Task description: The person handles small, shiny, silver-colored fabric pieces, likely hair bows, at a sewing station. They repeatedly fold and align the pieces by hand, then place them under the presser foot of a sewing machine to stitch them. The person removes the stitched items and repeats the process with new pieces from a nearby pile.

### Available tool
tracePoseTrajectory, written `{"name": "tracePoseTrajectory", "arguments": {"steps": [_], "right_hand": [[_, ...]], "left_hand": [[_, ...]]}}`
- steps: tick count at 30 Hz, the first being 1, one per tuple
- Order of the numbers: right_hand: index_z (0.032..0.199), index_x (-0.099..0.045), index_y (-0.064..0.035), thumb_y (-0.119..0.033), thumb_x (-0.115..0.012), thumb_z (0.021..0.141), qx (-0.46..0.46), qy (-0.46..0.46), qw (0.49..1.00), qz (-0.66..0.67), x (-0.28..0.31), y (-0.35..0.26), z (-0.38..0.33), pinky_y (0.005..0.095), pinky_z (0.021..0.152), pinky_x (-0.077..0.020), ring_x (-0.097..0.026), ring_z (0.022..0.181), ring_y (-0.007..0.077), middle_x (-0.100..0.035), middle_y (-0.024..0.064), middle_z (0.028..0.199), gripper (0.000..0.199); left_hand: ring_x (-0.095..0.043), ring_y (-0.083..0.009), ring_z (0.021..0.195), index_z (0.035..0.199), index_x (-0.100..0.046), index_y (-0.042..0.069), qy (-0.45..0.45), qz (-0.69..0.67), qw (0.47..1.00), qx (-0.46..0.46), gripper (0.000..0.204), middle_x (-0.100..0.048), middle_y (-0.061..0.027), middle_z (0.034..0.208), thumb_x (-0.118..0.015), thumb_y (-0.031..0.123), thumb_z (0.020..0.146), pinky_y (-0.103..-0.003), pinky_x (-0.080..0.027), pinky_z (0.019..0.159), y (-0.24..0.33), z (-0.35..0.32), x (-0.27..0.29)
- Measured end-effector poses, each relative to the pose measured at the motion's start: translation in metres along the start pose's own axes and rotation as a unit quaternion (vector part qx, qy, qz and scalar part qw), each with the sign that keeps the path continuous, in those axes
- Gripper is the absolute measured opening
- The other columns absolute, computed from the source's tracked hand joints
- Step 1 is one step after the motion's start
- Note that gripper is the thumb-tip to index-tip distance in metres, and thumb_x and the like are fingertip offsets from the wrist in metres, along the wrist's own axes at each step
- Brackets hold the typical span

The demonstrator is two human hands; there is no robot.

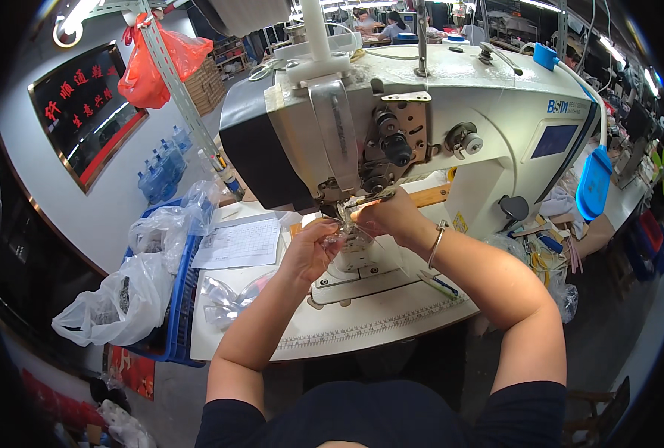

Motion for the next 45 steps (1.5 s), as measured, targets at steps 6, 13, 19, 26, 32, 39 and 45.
{"name": "tracePoseTrajectory", "arguments": {"steps": [6, 13, 19, 26, 32, 39, 45], "right_hand": [[0.076, -0.061, -0.0008, -0.002, -0.067, 0.066, 0.086, 0.042, 0.991, -0.094, 0.006, -0.007, 0.005, 0.0254, 0.051, -0.0435, -0.054, 0.058, 0.0099, -0.058, 0.0035, 0.066, 0.012], [0.083, -0.062, 0.0003, -0.004, -0.067, 0.069, 0.177, 0.077, 0.973, -0.127, 0.008, -0.01, 0.009, 0.0265, 0.057, -0.0463, -0.059, 0.066, 0.0107, -0.063, 0.0054, 0.073, 0.016], [0.084, -0.062, 0.0004, -0.005, -0.067, 0.07, 0.191, 0.072, 0.967, -0.15, 0.005, -0.015, 0.004, 0.0267, 0.057, -0.0465, -0.059, 0.066, 0.0108, -0.064, 0.0052, 0.074, 0.016], [0.08, -0.062, 0.0011, -0.009, -0.066, 0.07, 0.213, 0.078, 0.959, -0.168, 0.001, -0.015, 0.004, 0.0269, 0.056, -0.0457, -0.058, 0.062, 0.0105, -0.063, 0.0047, 0.069, 0.015], [0.072, -0.061, -0.0005, -0.02, -0.062, 0.073, 0.137, 0.034, 0.978, -0.151, 0.007, 0.013, 0.015, 0.025, 0.052, -0.0397, -0.05, 0.057, 0.007, -0.057, 0.0008, 0.064, 0.019], [0.066, -0.059, -0.0064, -0.022, -0.06, 0.074, 0.134, -0.05, 0.99, -0.019, 0.005, 0.021, 0.017, 0.0218, 0.048, -0.0295, -0.038, 0.051, 0.0052, -0.05, -0.0053, 0.06, 0.017], [0.065, -0.057, -0.0078, -0.019, -0.06, 0.073, 0.085, -0.025, 0.996, 0.0, 0.007, 0.024, 0.018, 0.0211, 0.045, -0.0261, -0.036, 0.051, 0.0036, -0.048, -0.0059, 0.06, 0.014]], "left_hand": [[-0.059, -0.0162, 0.07, 0.091, -0.055, 0.002, -0.007, 0.08, 0.997, -0.012, 0.012, -0.059, -0.0075, 0.083, -0.055, 0.005, 0.08, -0.024, -0.046, 0.059, 0.011, 0.008, 0.001], [-0.058, -0.0149, 0.067, 0.086, -0.056, 0.006, 0.001, 0.088, 0.996, -0.017, 0.007, -0.059, -0.0052, 0.078, -0.055, 0.004, 0.079, -0.021, -0.043, 0.054, 0.015, 0.011, 0.0], [-0.059, -0.0156, 0.065, 0.085, -0.055, 0.007, 0.018, 0.089, 0.995, -0.037, 0.008, -0.06, -0.0052, 0.077, -0.055, 0.002, 0.079, -0.025, -0.046, 0.054, 0.016, 0.009, 0.0], [-0.063, -0.0181, 0.07, 0.09, -0.051, 0.005, 0.008, 0.101, 0.993, -0.059, 0.012, -0.061, -0.009, 0.08, -0.056, 0.001, 0.079, -0.028, -0.05, 0.058, 0.016, 0.01, 0.003], [-0.063, -0.0194, 0.07, 0.09, -0.049, 0.004, 0.023, 0.111, 0.992, -0.059, 0.012, -0.062, -0.0105, 0.081, -0.055, 0.001, 0.08, -0.03, -0.051, 0.059, 0.018, 0.01, 0.006], [-0.063, -0.0193, 0.071, 0.089, -0.051, 0.002, 0.011, 0.103, 0.993, -0.064, 0.009, -0.061, -0.011, 0.082, -0.054, 0.0, 0.081, -0.029, -0.051, 0.06, 0.018, 0.01, 0.003], [-0.062, -0.0184, 0.07, 0.087, -0.053, 0.001, 0.022, 0.102, 0.992, -0.07, 0.006, -0.061, -0.0112, 0.082, -0.054, 0.0, 0.081, -0.028, -0.051, 0.061, 0.016, 0.013, 0.008]]}}
Point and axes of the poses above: each hand's wrist, its own z-axis towards the middle knuckle, its own x-axis out of the back of the hand, y = z × x, the point moved 9 cm from there along z, towards the middle knuckle
